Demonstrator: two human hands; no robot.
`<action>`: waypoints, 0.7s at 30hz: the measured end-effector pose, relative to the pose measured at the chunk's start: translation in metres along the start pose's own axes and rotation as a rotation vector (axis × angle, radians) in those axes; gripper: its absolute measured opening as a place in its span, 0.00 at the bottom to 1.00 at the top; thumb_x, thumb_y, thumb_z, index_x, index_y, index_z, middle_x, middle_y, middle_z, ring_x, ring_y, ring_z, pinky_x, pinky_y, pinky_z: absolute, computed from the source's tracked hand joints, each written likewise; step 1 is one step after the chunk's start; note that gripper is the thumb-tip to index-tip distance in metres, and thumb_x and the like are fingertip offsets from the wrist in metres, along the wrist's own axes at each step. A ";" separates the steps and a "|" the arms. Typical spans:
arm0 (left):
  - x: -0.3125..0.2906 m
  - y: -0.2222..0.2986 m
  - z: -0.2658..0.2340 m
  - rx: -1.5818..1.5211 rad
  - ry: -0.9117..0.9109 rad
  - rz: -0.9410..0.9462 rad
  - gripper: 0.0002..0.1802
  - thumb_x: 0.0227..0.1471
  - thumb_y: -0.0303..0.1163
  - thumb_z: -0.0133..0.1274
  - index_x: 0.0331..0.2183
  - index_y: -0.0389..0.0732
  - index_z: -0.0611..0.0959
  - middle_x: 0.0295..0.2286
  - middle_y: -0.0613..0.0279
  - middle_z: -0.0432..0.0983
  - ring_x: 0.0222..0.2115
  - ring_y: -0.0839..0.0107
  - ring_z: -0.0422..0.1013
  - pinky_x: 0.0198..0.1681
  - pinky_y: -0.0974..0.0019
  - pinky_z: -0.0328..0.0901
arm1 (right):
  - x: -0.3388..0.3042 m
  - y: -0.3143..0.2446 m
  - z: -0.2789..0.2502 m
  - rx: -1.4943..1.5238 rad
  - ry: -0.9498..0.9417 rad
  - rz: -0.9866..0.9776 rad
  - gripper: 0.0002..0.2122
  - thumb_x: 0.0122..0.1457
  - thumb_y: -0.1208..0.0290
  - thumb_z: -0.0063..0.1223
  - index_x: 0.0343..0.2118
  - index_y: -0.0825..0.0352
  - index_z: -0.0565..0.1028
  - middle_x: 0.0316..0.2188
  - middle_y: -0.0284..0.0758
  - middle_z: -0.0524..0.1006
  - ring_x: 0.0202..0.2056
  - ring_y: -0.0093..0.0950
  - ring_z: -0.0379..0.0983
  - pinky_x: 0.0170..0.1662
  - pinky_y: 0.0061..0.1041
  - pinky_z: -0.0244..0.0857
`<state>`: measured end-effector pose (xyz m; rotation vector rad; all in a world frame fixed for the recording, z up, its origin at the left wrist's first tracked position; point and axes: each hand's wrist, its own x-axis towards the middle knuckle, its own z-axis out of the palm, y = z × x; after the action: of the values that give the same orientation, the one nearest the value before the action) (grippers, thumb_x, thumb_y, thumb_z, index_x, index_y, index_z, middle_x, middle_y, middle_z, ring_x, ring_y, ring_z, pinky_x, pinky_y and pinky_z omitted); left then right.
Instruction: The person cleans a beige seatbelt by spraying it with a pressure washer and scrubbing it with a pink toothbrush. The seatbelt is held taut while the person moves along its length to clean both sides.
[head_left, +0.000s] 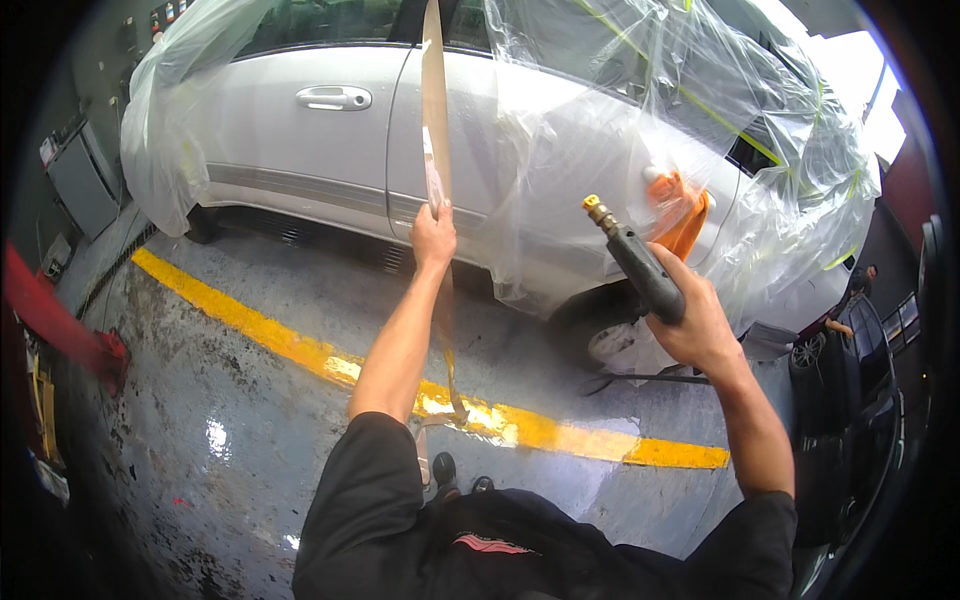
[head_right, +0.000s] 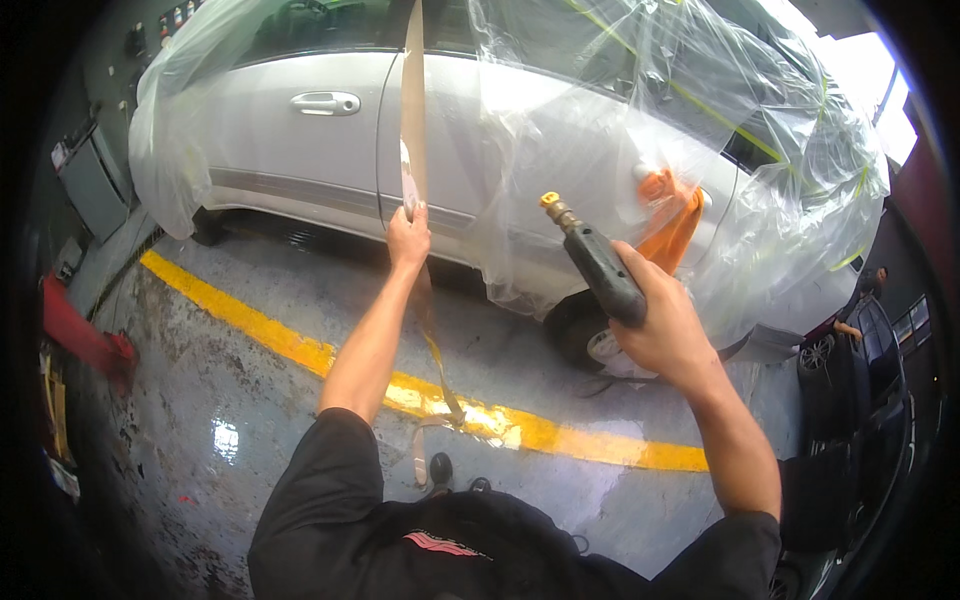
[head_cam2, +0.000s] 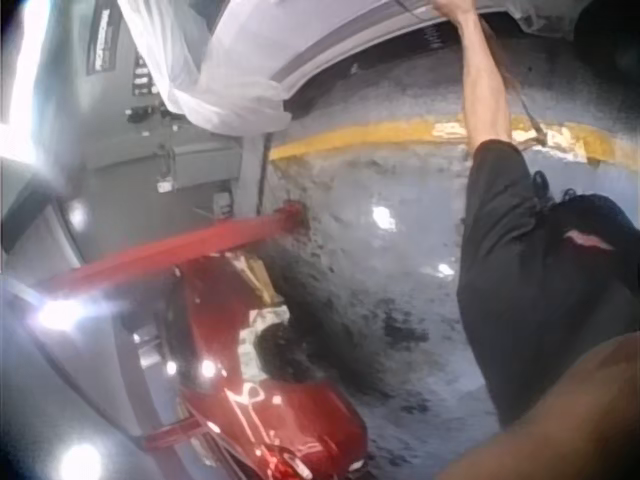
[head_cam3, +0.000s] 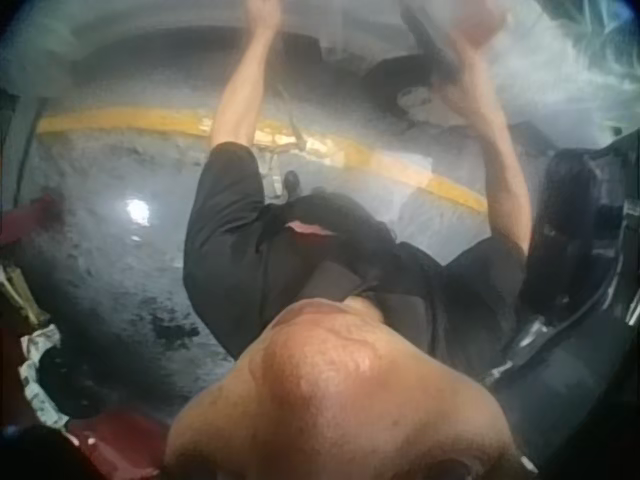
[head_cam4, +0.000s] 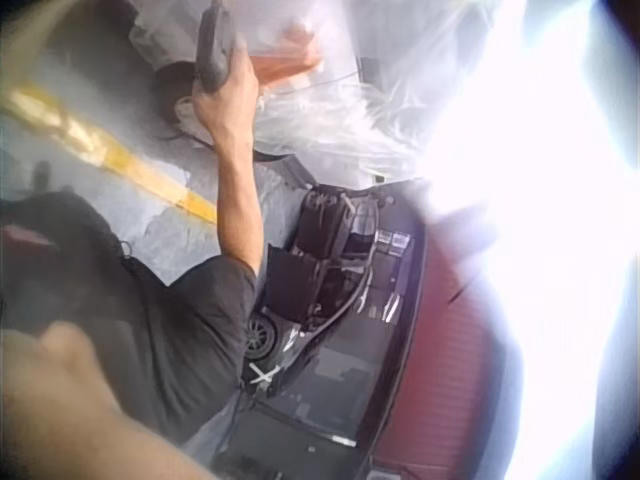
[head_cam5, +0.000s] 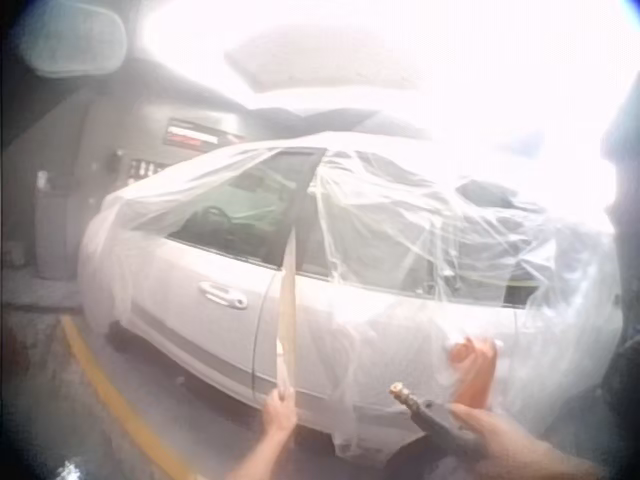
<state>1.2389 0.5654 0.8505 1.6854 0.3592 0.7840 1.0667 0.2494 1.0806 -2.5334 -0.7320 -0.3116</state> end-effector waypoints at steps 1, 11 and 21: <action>-0.002 0.002 0.002 -0.018 -0.004 -0.008 0.21 0.59 0.45 0.50 0.26 0.34 0.75 0.18 0.50 0.75 0.22 0.52 0.74 0.30 0.51 0.66 | 0.002 -0.005 -0.003 -0.060 -0.013 -0.028 0.31 0.42 0.82 0.55 0.56 0.67 0.67 0.40 0.50 0.75 0.45 0.49 0.72 0.48 0.37 0.66; -0.008 -0.007 0.000 0.002 -0.014 -0.038 0.19 0.59 0.44 0.52 0.29 0.36 0.77 0.18 0.58 0.76 0.21 0.65 0.75 0.29 0.60 0.67 | 0.007 -0.055 -0.010 -0.134 -0.363 0.050 0.25 0.44 0.77 0.55 0.50 0.69 0.70 0.35 0.52 0.77 0.43 0.50 0.73 0.46 0.42 0.66; -0.007 -0.018 -0.002 0.005 -0.038 0.017 0.16 0.59 0.40 0.52 0.29 0.35 0.74 0.18 0.56 0.76 0.22 0.61 0.75 0.29 0.57 0.67 | 0.043 -0.067 0.014 -0.268 -0.457 0.043 0.14 0.44 0.78 0.53 0.36 0.70 0.72 0.30 0.52 0.77 0.38 0.52 0.74 0.42 0.45 0.67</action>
<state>1.2357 0.5673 0.8315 1.7077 0.3210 0.7627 1.0669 0.3251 1.1091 -2.9108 -0.8453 0.2102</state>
